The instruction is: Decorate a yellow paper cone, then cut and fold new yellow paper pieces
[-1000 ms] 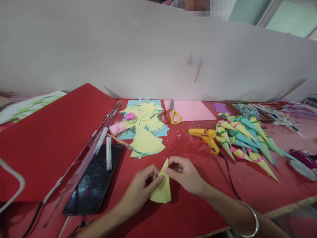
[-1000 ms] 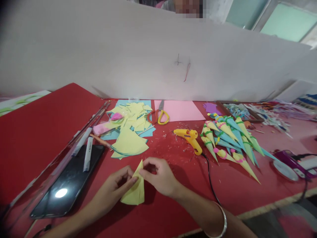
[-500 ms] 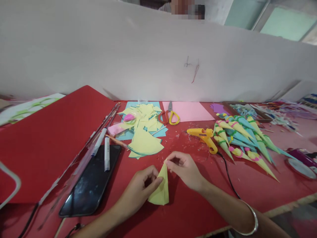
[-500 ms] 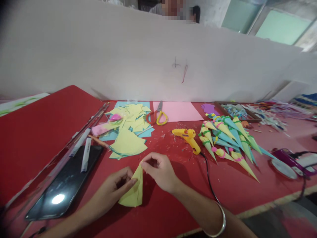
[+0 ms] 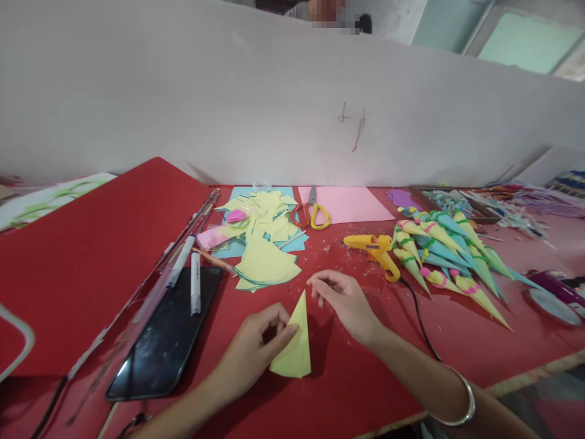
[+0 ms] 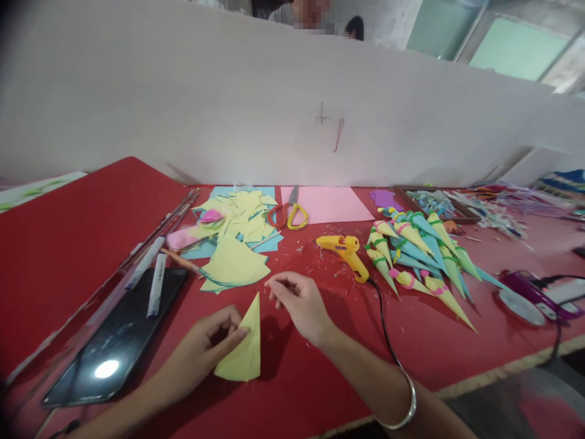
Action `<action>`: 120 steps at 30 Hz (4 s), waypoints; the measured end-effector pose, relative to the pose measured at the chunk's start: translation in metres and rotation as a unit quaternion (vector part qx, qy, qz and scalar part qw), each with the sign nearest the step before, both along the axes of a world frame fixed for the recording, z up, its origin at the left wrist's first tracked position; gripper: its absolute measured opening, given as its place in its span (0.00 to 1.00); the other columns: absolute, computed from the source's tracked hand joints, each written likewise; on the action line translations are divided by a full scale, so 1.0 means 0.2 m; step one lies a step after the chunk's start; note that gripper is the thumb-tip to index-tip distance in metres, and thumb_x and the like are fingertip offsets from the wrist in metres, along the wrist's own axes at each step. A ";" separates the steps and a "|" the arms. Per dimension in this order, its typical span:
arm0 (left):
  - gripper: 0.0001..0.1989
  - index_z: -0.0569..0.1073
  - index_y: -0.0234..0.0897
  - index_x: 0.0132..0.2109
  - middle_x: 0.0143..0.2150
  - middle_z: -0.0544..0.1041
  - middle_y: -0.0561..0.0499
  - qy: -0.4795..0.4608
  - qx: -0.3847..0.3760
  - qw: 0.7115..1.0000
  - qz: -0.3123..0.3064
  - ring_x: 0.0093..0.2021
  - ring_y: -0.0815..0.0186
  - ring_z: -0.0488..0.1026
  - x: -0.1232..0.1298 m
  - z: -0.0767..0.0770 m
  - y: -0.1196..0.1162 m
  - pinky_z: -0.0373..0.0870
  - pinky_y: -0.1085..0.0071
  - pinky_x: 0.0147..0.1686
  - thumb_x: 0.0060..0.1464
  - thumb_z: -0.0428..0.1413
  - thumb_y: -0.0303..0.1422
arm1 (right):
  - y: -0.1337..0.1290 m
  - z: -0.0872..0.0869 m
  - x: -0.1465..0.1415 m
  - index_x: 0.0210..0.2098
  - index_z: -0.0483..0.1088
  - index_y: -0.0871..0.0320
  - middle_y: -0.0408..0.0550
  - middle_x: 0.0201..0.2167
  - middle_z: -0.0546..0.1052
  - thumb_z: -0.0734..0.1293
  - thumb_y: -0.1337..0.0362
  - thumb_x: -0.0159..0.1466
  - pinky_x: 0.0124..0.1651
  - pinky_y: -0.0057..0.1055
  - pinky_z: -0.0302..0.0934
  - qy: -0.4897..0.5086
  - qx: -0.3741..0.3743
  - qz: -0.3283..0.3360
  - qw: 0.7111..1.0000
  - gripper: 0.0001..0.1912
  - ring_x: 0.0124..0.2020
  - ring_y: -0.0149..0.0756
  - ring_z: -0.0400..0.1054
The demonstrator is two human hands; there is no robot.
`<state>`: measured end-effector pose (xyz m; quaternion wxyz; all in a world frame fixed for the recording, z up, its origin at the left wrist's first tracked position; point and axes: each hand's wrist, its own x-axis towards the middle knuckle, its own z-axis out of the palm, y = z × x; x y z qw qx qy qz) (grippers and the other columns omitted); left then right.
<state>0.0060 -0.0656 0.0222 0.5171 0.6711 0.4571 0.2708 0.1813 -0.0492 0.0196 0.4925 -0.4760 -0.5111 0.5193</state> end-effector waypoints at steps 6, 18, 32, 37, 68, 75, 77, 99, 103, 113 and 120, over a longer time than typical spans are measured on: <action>0.13 0.59 0.39 0.24 0.19 0.56 0.61 -0.016 -0.014 1.000 0.020 0.20 0.72 0.53 0.00 0.00 0.02 0.51 0.76 0.20 0.50 0.49 0.41 | -0.01 0.00 -0.01 0.30 0.72 0.60 0.40 0.21 0.70 0.63 0.62 0.56 0.24 0.24 0.56 -0.008 -0.004 0.002 1.000 0.09 0.19 0.25 0.60; 0.12 0.60 0.39 0.25 0.19 0.57 0.61 -0.025 -0.012 0.999 0.022 0.20 0.73 0.54 -0.02 0.00 0.02 0.52 0.76 0.20 0.50 0.48 0.41 | -0.02 0.00 -0.01 0.32 0.73 0.59 0.42 0.24 0.71 0.61 0.62 0.59 0.26 0.24 0.57 -0.011 0.009 0.045 0.999 0.10 0.20 0.25 0.61; 0.13 0.60 0.39 0.24 0.19 0.56 0.61 -0.007 0.012 1.000 0.027 0.20 0.73 0.54 -0.04 0.01 0.04 0.52 0.76 0.20 0.51 0.48 0.41 | -0.03 0.01 -0.01 0.23 0.65 0.58 0.36 0.17 0.63 0.64 0.62 0.55 0.25 0.24 0.54 -0.053 0.023 -0.029 0.998 0.07 0.19 0.26 0.57; 0.12 0.60 0.39 0.24 0.19 0.57 0.60 -0.010 0.019 0.999 0.025 0.20 0.73 0.54 -0.04 0.00 0.04 0.52 0.76 0.20 0.51 0.49 0.40 | -0.03 -0.01 -0.01 0.26 0.66 0.58 0.37 0.18 0.61 0.59 0.59 0.61 0.23 0.23 0.53 -0.017 0.045 -0.006 0.999 0.12 0.18 0.24 0.57; 0.13 0.60 0.38 0.25 0.20 0.56 0.60 -0.006 0.012 1.000 0.009 0.21 0.73 0.54 -0.04 0.00 0.04 0.52 0.76 0.20 0.51 0.48 0.41 | -0.03 -0.01 -0.03 0.27 0.67 0.59 0.39 0.20 0.66 0.58 0.57 0.61 0.21 0.24 0.51 -0.006 -0.004 0.061 0.998 0.14 0.15 0.23 0.57; 0.12 0.60 0.39 0.24 0.20 0.57 0.60 0.004 0.005 1.000 0.009 0.21 0.73 0.54 -0.03 0.00 0.03 0.51 0.77 0.20 0.50 0.48 0.40 | -0.03 -0.04 -0.03 0.23 0.62 0.58 0.38 0.19 0.66 0.67 0.63 0.53 0.22 0.24 0.53 -0.019 -0.002 0.033 0.999 0.08 0.18 0.24 0.58; 0.12 0.60 0.38 0.24 0.20 0.57 0.60 0.004 0.005 1.000 0.009 0.21 0.73 0.54 -0.03 0.00 0.03 0.51 0.77 0.20 0.50 0.48 0.40 | -0.03 -0.04 -0.02 0.22 0.64 0.58 0.38 0.18 0.66 0.68 0.62 0.52 0.22 0.24 0.52 -0.032 -0.003 0.036 0.999 0.09 0.17 0.24 0.58; 0.14 0.58 0.38 0.23 0.20 0.55 0.59 0.016 0.002 0.997 -0.075 0.22 0.72 0.52 -0.02 -0.01 0.03 0.50 0.77 0.20 0.51 0.47 0.40 | -0.06 -0.04 -0.04 0.18 0.60 0.57 0.38 0.13 0.62 0.55 0.54 0.64 0.22 0.23 0.51 -0.125 0.042 0.112 0.985 0.21 0.16 0.25 0.57; 0.15 0.56 0.38 0.22 0.20 0.54 0.59 0.007 0.005 0.997 -0.081 0.22 0.72 0.51 -0.03 -0.02 0.03 0.50 0.76 0.21 0.51 0.48 0.40 | -0.05 -0.03 -0.03 0.19 0.61 0.57 0.39 0.15 0.66 0.58 0.53 0.62 0.21 0.23 0.52 -0.095 0.010 0.089 0.991 0.19 0.16 0.25 0.57; 0.15 0.56 0.39 0.22 0.21 0.56 0.59 0.002 0.004 0.998 -0.065 0.23 0.72 0.54 -0.03 0.00 0.01 0.51 0.75 0.22 0.51 0.47 0.41 | -0.01 -0.05 -0.01 0.18 0.59 0.58 0.36 0.12 0.59 0.58 0.53 0.60 0.19 0.23 0.49 -0.068 -0.017 0.008 0.997 0.19 0.14 0.23 0.53; 0.14 0.58 0.39 0.26 0.22 0.57 0.59 -0.016 -0.004 1.000 -0.025 0.23 0.71 0.56 -0.03 -0.01 0.01 0.54 0.75 0.22 0.52 0.47 0.43 | -0.02 -0.05 -0.04 0.23 0.63 0.58 0.38 0.18 0.64 0.65 0.59 0.54 0.25 0.24 0.54 -0.065 0.009 0.057 0.996 0.10 0.20 0.26 0.58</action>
